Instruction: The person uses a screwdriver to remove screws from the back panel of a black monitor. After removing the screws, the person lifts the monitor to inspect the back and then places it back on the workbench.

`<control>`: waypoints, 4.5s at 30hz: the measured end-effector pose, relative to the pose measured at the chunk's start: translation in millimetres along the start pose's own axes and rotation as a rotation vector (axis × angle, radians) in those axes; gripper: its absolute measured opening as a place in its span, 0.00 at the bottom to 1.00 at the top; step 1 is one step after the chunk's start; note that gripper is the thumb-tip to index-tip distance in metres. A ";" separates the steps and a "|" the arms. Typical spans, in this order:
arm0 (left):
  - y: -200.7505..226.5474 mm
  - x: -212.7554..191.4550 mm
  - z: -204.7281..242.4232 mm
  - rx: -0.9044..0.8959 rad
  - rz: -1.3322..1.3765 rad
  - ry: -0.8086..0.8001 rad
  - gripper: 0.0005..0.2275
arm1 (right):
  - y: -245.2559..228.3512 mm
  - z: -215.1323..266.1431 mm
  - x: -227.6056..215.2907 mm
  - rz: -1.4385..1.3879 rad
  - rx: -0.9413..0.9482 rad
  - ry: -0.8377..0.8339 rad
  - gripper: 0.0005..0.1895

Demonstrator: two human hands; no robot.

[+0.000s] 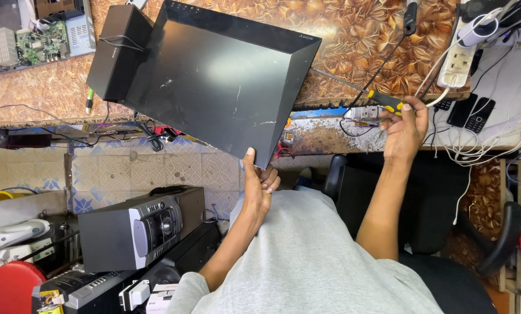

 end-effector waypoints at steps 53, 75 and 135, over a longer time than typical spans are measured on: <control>9.4 30.3 5.8 -0.082 -0.055 0.058 0.23 | 51.3 -32.8 179.4 0.305 0.274 -0.376 0.03; -19.5 14.2 -64.9 -0.111 -0.385 -0.042 0.23 | -16.9 11.6 151.1 0.349 0.043 -0.209 0.01; 222.1 -118.6 -57.4 -0.148 -1.052 -0.315 0.23 | 25.8 127.1 241.4 1.301 0.046 -0.225 0.15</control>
Point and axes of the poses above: each hand's wrist, its own z-axis away from the middle knuckle, its own x-axis out of the palm, y = z × x, the point moved 2 cm from there along -z, towards the middle knuckle, and after that the axes turned 8 degrees about -x, right-handed, at the moved point
